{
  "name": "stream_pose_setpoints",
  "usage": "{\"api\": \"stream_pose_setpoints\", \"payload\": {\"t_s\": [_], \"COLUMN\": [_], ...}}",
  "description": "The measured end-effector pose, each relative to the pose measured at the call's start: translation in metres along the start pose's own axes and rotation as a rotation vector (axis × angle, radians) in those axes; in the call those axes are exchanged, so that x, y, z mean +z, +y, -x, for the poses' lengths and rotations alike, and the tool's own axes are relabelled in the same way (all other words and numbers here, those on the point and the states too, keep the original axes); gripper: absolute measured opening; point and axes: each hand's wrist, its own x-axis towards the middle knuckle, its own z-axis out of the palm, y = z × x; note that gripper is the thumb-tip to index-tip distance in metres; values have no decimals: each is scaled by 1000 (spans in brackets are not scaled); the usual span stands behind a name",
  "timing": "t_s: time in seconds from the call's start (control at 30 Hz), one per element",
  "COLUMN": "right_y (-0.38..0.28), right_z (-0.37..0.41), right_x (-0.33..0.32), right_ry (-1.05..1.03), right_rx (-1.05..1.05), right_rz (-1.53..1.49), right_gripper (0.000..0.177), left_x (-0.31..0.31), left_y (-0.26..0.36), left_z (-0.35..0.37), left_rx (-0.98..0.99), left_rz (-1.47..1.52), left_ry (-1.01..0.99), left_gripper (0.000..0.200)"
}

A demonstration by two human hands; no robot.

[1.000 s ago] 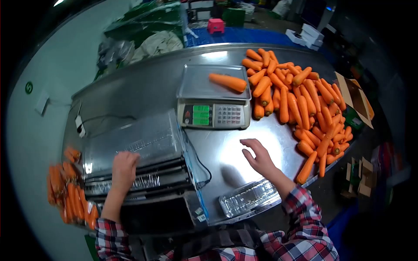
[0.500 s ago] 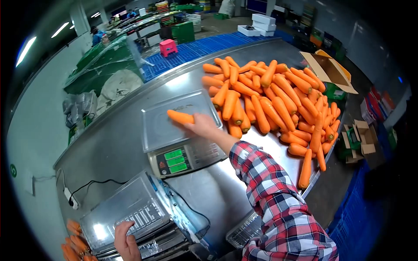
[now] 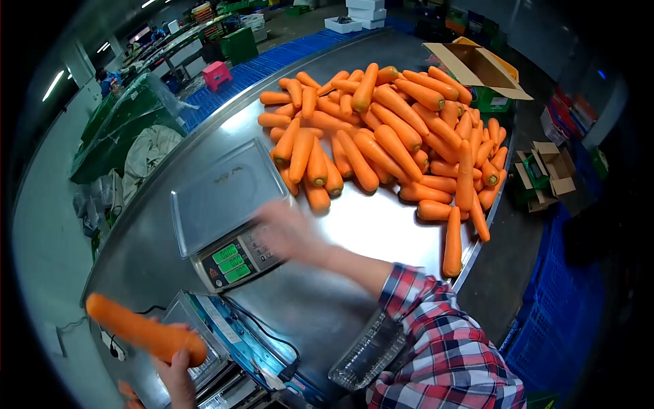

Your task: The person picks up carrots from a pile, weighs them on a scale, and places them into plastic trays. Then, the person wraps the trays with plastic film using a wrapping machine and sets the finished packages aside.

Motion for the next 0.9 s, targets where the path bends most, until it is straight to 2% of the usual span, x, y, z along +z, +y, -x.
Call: {"api": "stream_pose_setpoints", "payload": {"t_s": [0.03, 0.07, 0.1, 0.13, 0.17, 0.23, 0.33, 0.43, 0.5, 0.57, 0.6, 0.67, 0.7, 0.73, 0.77, 0.8, 0.83, 0.9], "right_y": [49, 60, 119, 121, 111, 113, 133, 127, 88, 137, 145, 160, 186, 190, 191, 189, 201, 220], "right_z": [4, 7, 29, 39, 40, 50, 58, 46, 20, 11, 5, -4, -8, -13, -5, -1, 9, 33], "right_x": [-21, -63, -83, -105, -121, -132, -134, -168, -186, -208, -210, -203, -201, -192, -190, -183, -179, -190], "right_ry": [164, 194, 292, 315, 121, -114, -32, 91, 299, 277, 156, -106, -304, -421, -494, -478, -437, -478], "right_rx": [196, 516, 591, 500, 753, 762, 788, 429, 271, 549, 539, 501, 570, 742, 744, 841, 810, 593], "right_rz": [313, 179, 653, 928, 953, 1123, 836, 1062, 1330, 1304, 1333, 1372, 1403, 1306, 1269, 1252, 1171, 1061], "right_gripper": [29, 31, 37, 46, 51, 50, 39, 38, 39, 39, 39, 41, 46, 46, 46, 46, 47, 42], "left_x": [-22, -55, -81, -107, -137, -181, -167, -173, -174, -170, -169, -188, -204, -212, -218, -215, -216, -208], "left_y": [4, 0, -11, -21, -30, -36, -12, -25, -28, -33, -36, -63, -78, -80, -79, -78, -79, -72], "left_z": [4, 7, 8, 10, 10, 12, 31, 38, 44, 49, 49, 47, 57, 63, 61, 64, 67, 68], "left_rx": [-23, -46, 0, 45, -46, -233, -134, -189, -175, -100, 256, 139, 63, 52, 35, 15, -30, -156], "left_rz": [-160, -319, -372, -425, -520, -708, -1325, -1300, -1285, -1273, -1369, -1151, -1050, -1060, -1071, -1126, -1089, -1031], "left_ry": [-32, -63, -25, 11, 1, -29, -107, -217, -288, -340, -326, -208, -131, -158, -167, -140, -117, -91], "left_gripper": [70, 64, 61, 59, 61, 64, 50, 59, 61, 60, 42, 51, 57, 61, 64, 65, 67, 73]}}
